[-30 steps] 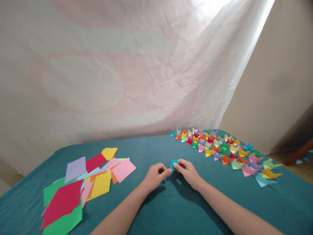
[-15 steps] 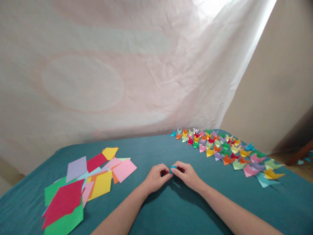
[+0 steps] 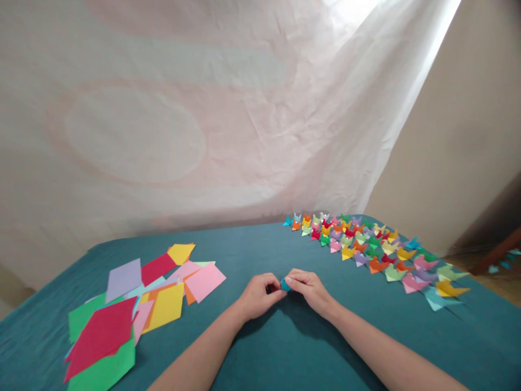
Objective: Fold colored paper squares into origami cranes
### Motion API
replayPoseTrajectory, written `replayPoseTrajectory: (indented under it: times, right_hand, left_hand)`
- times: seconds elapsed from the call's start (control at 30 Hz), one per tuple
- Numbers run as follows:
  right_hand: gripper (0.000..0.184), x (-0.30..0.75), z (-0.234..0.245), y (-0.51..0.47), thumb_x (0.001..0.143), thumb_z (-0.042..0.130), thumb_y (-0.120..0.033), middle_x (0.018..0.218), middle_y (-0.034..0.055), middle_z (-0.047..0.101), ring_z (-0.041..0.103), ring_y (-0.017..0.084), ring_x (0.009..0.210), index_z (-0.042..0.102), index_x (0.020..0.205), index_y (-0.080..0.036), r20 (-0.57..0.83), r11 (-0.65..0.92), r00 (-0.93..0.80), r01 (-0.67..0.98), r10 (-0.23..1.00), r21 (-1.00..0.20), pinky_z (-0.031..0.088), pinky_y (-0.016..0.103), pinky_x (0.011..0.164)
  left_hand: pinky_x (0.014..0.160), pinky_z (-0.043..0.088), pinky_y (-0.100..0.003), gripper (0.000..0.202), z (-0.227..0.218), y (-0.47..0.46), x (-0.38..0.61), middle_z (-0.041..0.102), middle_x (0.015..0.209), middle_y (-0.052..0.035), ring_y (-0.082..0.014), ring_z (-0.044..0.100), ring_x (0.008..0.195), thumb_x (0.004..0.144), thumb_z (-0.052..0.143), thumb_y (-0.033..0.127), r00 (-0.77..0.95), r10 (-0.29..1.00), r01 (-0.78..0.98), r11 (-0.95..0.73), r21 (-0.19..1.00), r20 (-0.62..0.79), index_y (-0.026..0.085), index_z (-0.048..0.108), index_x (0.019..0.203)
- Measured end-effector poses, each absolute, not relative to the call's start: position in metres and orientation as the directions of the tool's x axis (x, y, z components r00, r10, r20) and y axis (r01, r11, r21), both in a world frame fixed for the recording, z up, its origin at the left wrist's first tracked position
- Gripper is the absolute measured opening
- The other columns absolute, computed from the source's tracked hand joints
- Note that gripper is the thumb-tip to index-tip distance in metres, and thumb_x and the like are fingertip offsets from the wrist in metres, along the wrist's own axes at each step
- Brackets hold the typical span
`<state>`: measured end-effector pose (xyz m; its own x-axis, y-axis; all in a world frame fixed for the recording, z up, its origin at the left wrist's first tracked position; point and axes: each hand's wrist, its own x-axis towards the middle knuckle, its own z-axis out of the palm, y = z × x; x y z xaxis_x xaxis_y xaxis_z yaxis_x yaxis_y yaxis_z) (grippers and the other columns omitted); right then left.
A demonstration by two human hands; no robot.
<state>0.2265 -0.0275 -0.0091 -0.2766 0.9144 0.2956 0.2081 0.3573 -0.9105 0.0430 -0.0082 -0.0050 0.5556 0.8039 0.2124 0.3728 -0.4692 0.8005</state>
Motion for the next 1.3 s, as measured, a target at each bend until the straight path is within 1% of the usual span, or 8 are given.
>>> replayPoseTrajectory:
  times: [0.2, 0.37, 0.43, 0.6, 0.77, 0.9, 1.1, 1.3]
  right_hand:
    - [0.052, 0.2244, -0.0084, -0.0275, 0.09, 0.034, -0.054, 0.062, 0.0, 0.051, 0.048, 0.014, 0.061, 0.058, 0.064, -0.016, 0.247, 0.291, -0.219, 0.199, 0.944, -0.936, 0.039, 0.025, 0.061]
    - [0.035, 0.2233, -0.011, -0.0272, 0.083, 0.052, -0.05, 0.071, -0.0002, 0.054, 0.047, 0.013, 0.064, 0.062, 0.081, -0.017, 0.264, 0.319, -0.263, 0.197, 0.928, -0.927, 0.038, 0.024, 0.06]
    - [0.031, 0.2233, -0.0128, -0.0272, 0.082, 0.055, -0.047, 0.068, -0.0014, 0.052, 0.045, 0.012, 0.061, 0.062, 0.081, -0.017, 0.258, 0.307, -0.253, 0.178, 0.932, -0.935, 0.036, 0.023, 0.057]
    - [0.028, 0.225, -0.0137, -0.0278, 0.082, 0.055, -0.042, 0.061, -0.0036, 0.046, 0.04, 0.011, 0.058, 0.057, 0.071, -0.017, 0.248, 0.3, -0.259, 0.184, 0.934, -0.936, 0.032, 0.022, 0.055]
    - [0.031, 0.2247, -0.0138, -0.0271, 0.079, 0.058, -0.042, 0.06, -0.0035, 0.046, 0.04, 0.011, 0.057, 0.055, 0.063, -0.016, 0.21, 0.287, -0.296, 0.244, 0.932, -0.926, 0.032, 0.022, 0.054]
    - [0.031, 0.2236, -0.0125, -0.027, 0.081, 0.055, -0.044, 0.059, -0.0035, 0.047, 0.041, 0.011, 0.056, 0.057, 0.066, -0.016, 0.205, 0.278, -0.296, 0.231, 0.933, -0.933, 0.033, 0.023, 0.054]
    - [0.033, 0.2228, -0.0083, -0.0284, 0.087, 0.048, -0.046, 0.065, -0.0013, 0.052, 0.048, 0.013, 0.062, 0.059, 0.079, -0.016, 0.208, 0.254, -0.246, 0.17, 0.946, -0.952, 0.039, 0.024, 0.059]
    - [0.022, 0.2236, -0.0176, -0.0263, 0.082, 0.058, -0.039, 0.062, -0.0045, 0.045, 0.04, 0.01, 0.057, 0.056, 0.084, -0.017, 0.224, 0.268, -0.249, 0.161, 0.942, -0.95, 0.033, 0.022, 0.054]
  left_hand:
    - [0.056, 0.034, -0.021, 0.018, -0.0045, -0.0054, 0.0421, 0.055, 0.062, 0.002, -0.011, 0.047, 0.06, 0.074, 0.062, 0.029, 0.504, 0.844, 0.363, -0.401, 0.841, 0.185, 0.014, 0.059, 0.065]
    - [0.052, 0.033, -0.021, 0.026, -0.0035, -0.0035, 0.0412, 0.052, 0.055, 0.0027, -0.0097, 0.043, 0.053, 0.075, 0.06, 0.036, 0.478, 0.865, 0.351, -0.346, 0.87, 0.151, 0.012, 0.06, 0.065]
    - [0.051, 0.033, -0.021, 0.025, -0.004, -0.0038, 0.0417, 0.052, 0.055, 0.0028, -0.0095, 0.043, 0.053, 0.075, 0.061, 0.036, 0.473, 0.868, 0.344, -0.336, 0.877, 0.147, 0.012, 0.06, 0.066]
    - [0.055, 0.033, -0.021, 0.026, -0.0034, -0.0048, 0.0437, 0.053, 0.061, 0.0021, -0.0104, 0.043, 0.058, 0.077, 0.06, 0.037, 0.441, 0.877, 0.318, -0.352, 0.88, 0.192, 0.013, 0.061, 0.067]
    - [0.059, 0.037, -0.022, 0.027, -0.0038, -0.0025, 0.0432, 0.055, 0.067, 0.0003, -0.0116, 0.047, 0.062, 0.082, 0.054, 0.039, 0.429, 0.878, 0.256, -0.346, 0.903, 0.215, 0.014, 0.059, 0.073]
    - [0.057, 0.038, -0.022, 0.026, -0.0074, 0.0003, 0.0421, 0.053, 0.065, 0.0004, -0.0112, 0.047, 0.06, 0.082, 0.054, 0.038, 0.426, 0.88, 0.221, -0.326, 0.919, 0.209, 0.013, 0.058, 0.073]
    - [0.058, 0.038, -0.022, 0.027, -0.0093, 0.0012, 0.0416, 0.054, 0.065, 0.0001, -0.0114, 0.048, 0.061, 0.083, 0.054, 0.038, 0.413, 0.885, 0.212, -0.322, 0.923, 0.214, 0.012, 0.058, 0.073]
    - [0.059, 0.037, -0.022, 0.024, -0.0055, -0.0017, 0.0411, 0.058, 0.068, -0.0014, -0.0119, 0.049, 0.062, 0.08, 0.058, 0.034, 0.434, 0.872, 0.241, -0.355, 0.903, 0.227, 0.012, 0.065, 0.073]
